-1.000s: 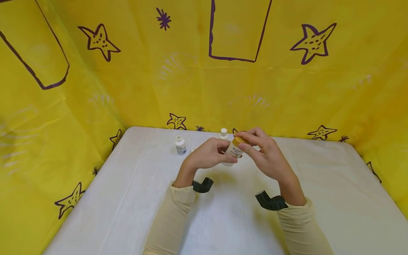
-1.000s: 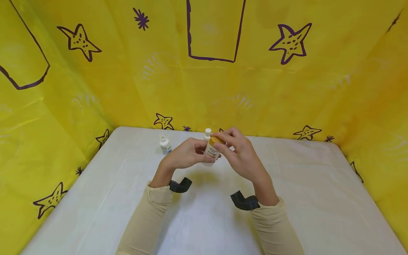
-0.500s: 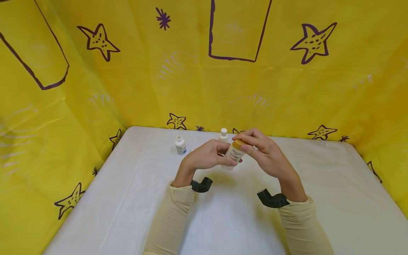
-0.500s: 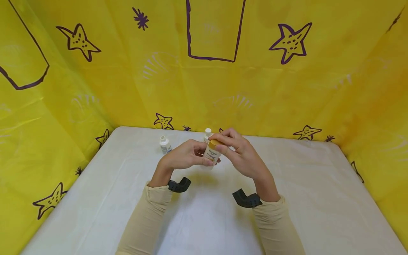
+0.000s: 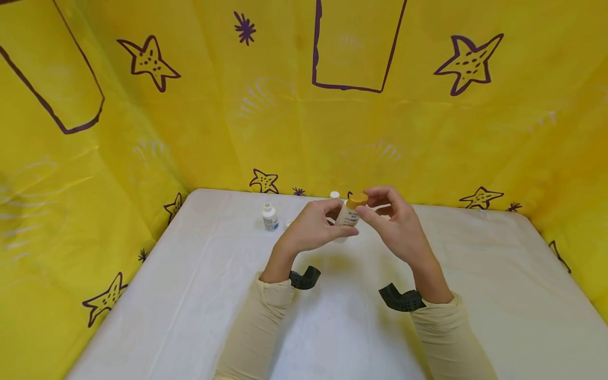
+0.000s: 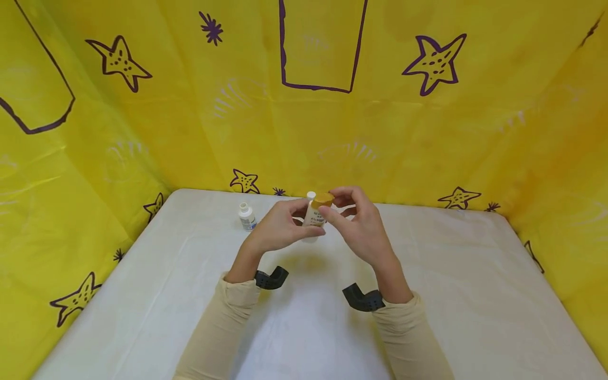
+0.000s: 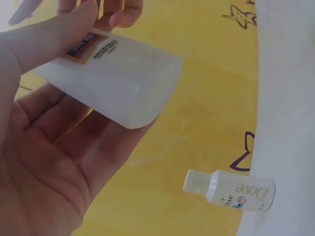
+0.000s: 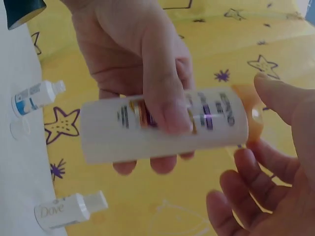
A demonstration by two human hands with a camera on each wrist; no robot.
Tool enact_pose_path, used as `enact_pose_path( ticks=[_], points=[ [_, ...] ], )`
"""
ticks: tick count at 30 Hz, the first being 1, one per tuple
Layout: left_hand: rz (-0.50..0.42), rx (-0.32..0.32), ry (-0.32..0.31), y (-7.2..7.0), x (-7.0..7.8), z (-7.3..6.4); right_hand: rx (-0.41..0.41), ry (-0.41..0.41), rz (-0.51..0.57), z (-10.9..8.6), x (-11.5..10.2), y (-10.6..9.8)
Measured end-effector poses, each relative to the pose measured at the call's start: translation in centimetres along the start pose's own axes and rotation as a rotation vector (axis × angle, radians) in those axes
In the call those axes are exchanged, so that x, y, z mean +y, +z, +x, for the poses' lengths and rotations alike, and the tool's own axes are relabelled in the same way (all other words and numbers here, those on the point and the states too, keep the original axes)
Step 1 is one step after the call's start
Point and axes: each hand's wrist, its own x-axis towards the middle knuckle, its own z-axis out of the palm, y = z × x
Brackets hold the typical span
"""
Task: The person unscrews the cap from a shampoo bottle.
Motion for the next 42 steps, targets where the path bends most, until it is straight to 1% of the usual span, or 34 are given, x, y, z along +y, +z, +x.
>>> enact_pose_path(
  ticks=[5,9,12,17,20,24,30,36,39,42],
  points=[
    [0.078,0.057,0.024,0.9,-0.1,0.3,0.075,0.020,0.017,0.0,-0.3,0.8],
    [0.102,0.083,0.041,1.4,-0.2,0.5,0.107,0.026,-0.005,0.0,-0.4,1.2],
    [0.099,0.089,0.048,1.5,-0.2,0.6,0.131,0.020,-0.015,-0.1,-0.4,1.3],
    [0.086,0.102,0.040,1.4,-0.3,0.6,0.173,-0.044,-0.022,0.0,-0.4,1.5],
    [0.081,0.101,0.033,1.4,-0.3,0.7,0.184,-0.090,-0.043,0.0,-0.5,1.5],
    [0.079,0.089,0.022,1.3,-0.3,0.9,0.185,-0.123,-0.071,-0.1,-0.5,1.4],
    [0.074,0.071,0.017,1.2,-0.2,0.7,0.153,-0.147,-0.086,-0.2,-0.3,1.4],
    [0.044,0.031,0.023,0.9,-0.4,0.6,0.084,-0.147,-0.077,-0.3,-0.2,1.2],
    [0.017,0.005,0.040,0.7,-0.5,0.5,0.031,-0.165,-0.038,-0.2,-0.1,1.0],
    [-0.022,-0.027,0.060,0.5,-0.5,0.4,-0.051,-0.193,0.053,-0.1,0.1,0.7]
  ],
)
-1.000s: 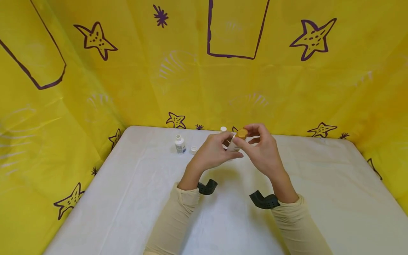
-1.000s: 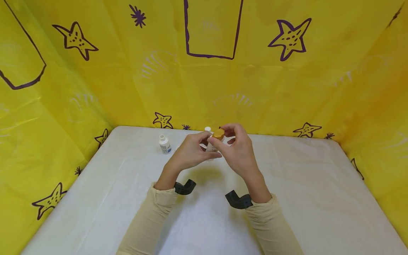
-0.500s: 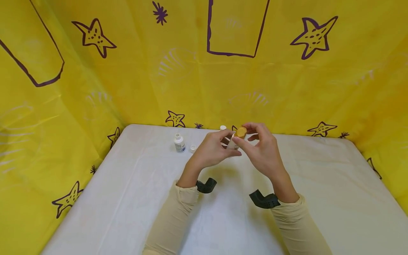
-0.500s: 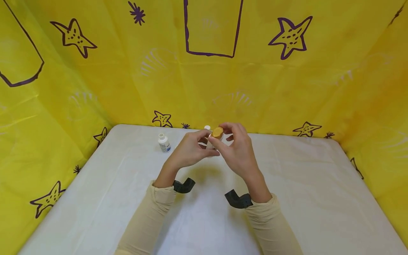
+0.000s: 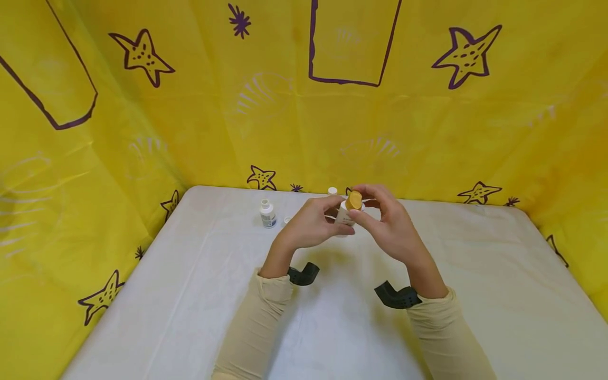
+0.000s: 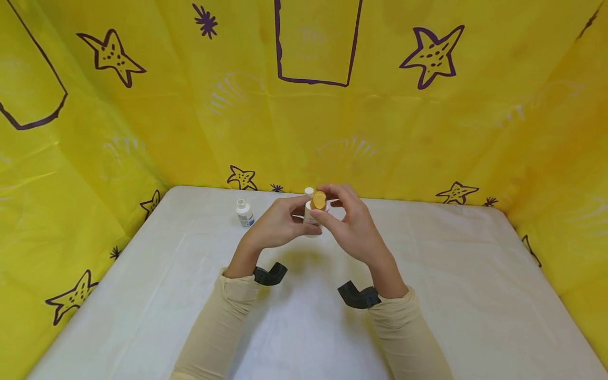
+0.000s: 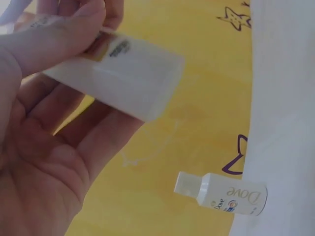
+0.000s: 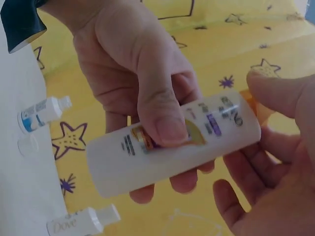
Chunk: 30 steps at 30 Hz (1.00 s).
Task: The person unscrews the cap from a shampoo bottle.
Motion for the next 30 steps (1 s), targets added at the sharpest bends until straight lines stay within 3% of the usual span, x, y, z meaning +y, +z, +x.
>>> enact_pose_path(
  ticks=[4,9,20,30],
  points=[
    [-0.039,-0.043,0.008,-0.2,0.0,0.0,-0.097,-0.002,0.100,0.0,0.2,-0.7],
    [-0.051,-0.055,-0.008,-0.2,0.2,0.0,-0.152,0.038,0.104,-0.1,0.1,-1.2],
    [-0.058,-0.054,-0.003,0.2,0.4,-0.1,-0.032,0.120,0.104,0.1,0.0,-0.6],
    [-0.091,-0.087,-0.024,0.1,0.4,-0.3,-0.085,0.051,0.107,-0.2,-0.1,-0.9]
  ],
)
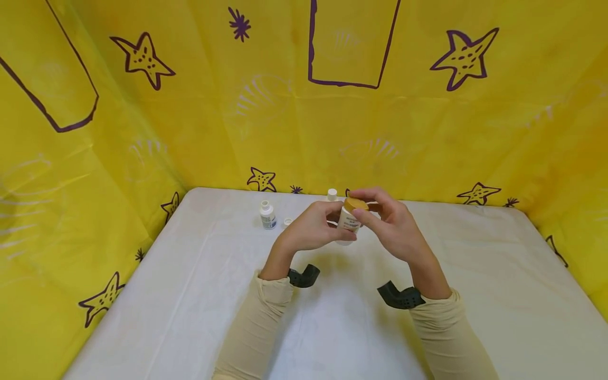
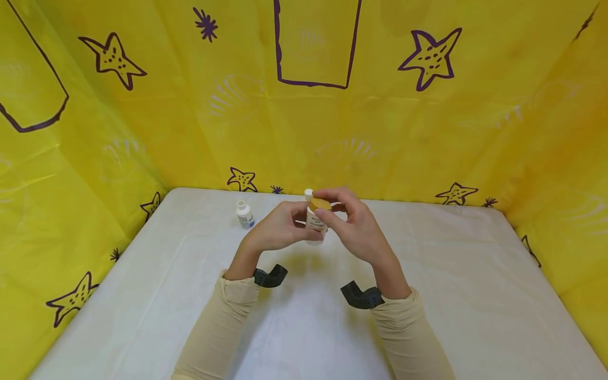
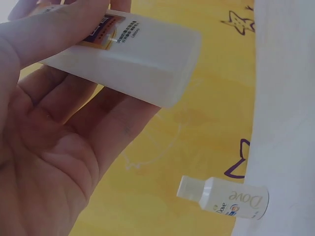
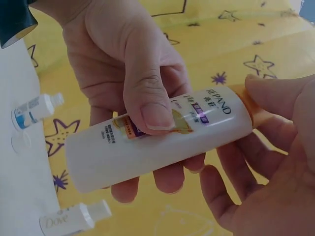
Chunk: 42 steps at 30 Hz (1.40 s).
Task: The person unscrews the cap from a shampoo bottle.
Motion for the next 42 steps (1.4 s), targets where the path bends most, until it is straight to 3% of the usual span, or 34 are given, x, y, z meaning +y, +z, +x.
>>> enact_pose_path(
  ticks=[6,9,16,20,33,42],
  points=[
    [-0.016,-0.014,-0.027,0.0,-0.1,0.0,-0.066,-0.057,0.045,-0.1,0.1,-0.3],
    [-0.012,-0.003,-0.033,0.0,-0.1,0.1,-0.074,-0.030,0.054,-0.1,0.0,-0.4],
    [0.050,0.045,-0.021,-0.1,-0.1,0.1,0.069,0.133,-0.007,0.1,-0.5,-0.2],
    [0.100,0.063,0.001,0.0,-0.1,-0.1,0.108,0.180,-0.056,0.1,-0.6,0.2],
    [0.132,0.065,0.007,0.1,-0.1,-0.1,0.152,0.147,-0.112,0.3,-0.3,1.0],
    [0.129,0.076,0.006,0.0,-0.2,0.0,0.132,0.050,-0.080,0.1,-0.3,1.0]
  ],
)
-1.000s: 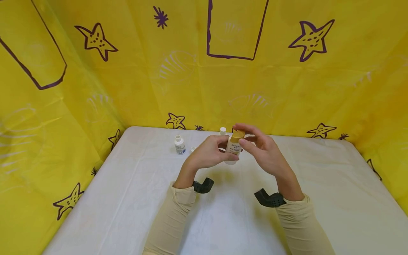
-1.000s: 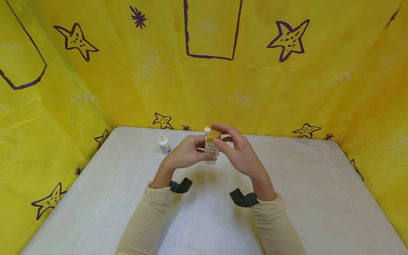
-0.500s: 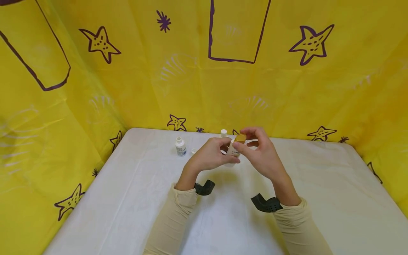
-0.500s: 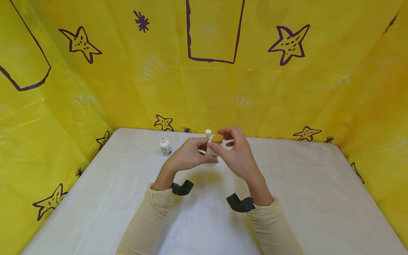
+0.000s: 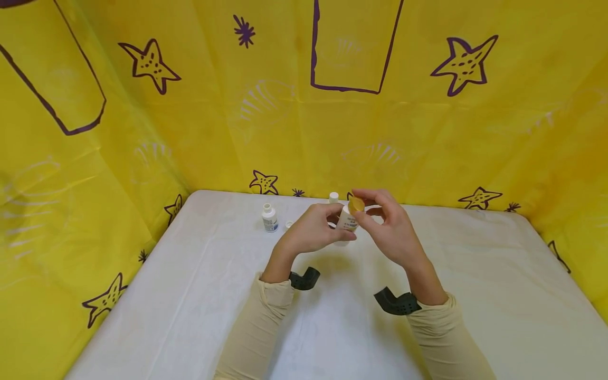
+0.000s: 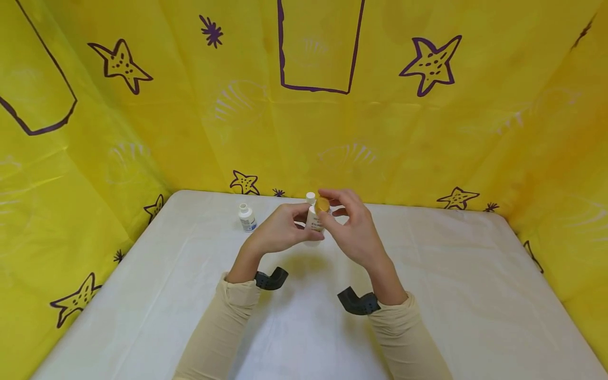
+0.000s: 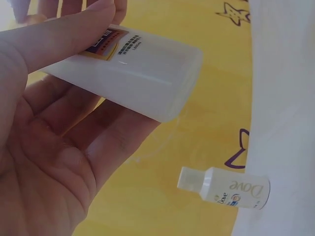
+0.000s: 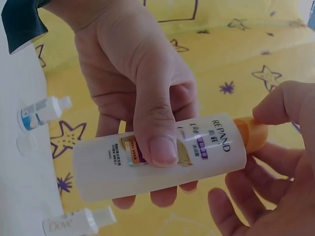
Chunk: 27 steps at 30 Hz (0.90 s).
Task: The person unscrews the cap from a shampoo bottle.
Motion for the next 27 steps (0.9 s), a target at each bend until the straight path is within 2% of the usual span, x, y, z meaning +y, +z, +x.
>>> enact_pose_path(
  ticks=[7,11,20,27],
  points=[
    [-0.037,-0.024,-0.015,0.00,0.06,-0.07,-0.037,-0.022,0.014,-0.07,0.02,-0.11],
    [-0.029,-0.012,-0.008,0.01,0.05,-0.11,-0.056,-0.008,0.027,-0.02,0.03,-0.13],
    [-0.016,-0.005,0.002,0.05,0.04,-0.16,0.017,0.077,-0.016,0.29,0.28,0.09],
    [-0.012,-0.013,-0.005,-0.02,0.13,0.01,0.018,0.037,-0.039,0.22,0.48,0.09]
  ],
)
